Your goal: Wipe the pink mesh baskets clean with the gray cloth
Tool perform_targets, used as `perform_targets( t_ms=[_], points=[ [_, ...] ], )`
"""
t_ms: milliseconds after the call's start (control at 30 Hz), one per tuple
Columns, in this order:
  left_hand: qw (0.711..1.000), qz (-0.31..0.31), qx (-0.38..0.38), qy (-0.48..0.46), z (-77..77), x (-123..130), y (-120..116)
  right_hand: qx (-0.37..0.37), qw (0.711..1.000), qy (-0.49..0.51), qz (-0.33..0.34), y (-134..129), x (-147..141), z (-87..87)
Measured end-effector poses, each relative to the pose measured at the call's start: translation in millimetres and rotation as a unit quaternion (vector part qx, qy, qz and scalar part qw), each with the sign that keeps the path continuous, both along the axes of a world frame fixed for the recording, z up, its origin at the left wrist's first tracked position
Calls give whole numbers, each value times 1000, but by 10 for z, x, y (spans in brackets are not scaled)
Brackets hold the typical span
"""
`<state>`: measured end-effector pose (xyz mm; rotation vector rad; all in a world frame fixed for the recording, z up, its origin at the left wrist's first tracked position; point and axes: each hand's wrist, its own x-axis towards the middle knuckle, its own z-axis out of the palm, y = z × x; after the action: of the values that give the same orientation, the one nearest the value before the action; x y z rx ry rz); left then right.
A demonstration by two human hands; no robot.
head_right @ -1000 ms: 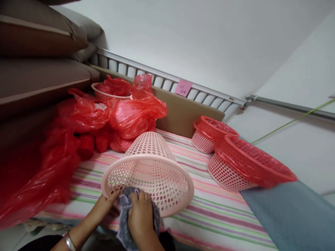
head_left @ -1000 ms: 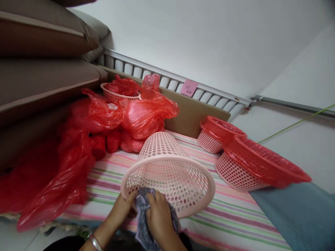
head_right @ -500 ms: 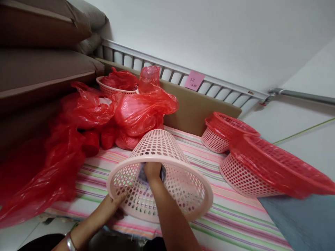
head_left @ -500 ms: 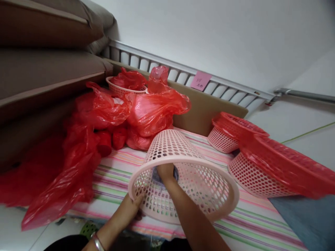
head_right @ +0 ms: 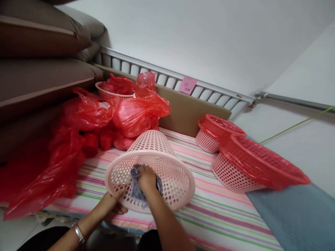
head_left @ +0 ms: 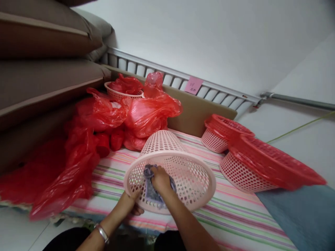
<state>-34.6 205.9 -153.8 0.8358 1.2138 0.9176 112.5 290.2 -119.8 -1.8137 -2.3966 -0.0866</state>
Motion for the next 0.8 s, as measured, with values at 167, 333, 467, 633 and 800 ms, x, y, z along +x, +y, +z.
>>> perform_targets(
  t_ms=[167,333,467,633,800],
  points=[
    [1000,5,-16,-16,14,19,-97,2,999,-4,35,-563,37,-23],
    [998,-21,-22,-47,-29,204,-327,4,1000,6,17,-794,199,-35],
    [997,-18,-18,-77,-107,520,-425,16,1000,13,-19,-954,453,-54],
    [998,19,40,-43,-80,727,-382,11,998,38,-54,-1064,657,-43],
    [995,50,73,38,-69,412,-413,11,997,40,-64,-1043,641,-68]
  ],
)
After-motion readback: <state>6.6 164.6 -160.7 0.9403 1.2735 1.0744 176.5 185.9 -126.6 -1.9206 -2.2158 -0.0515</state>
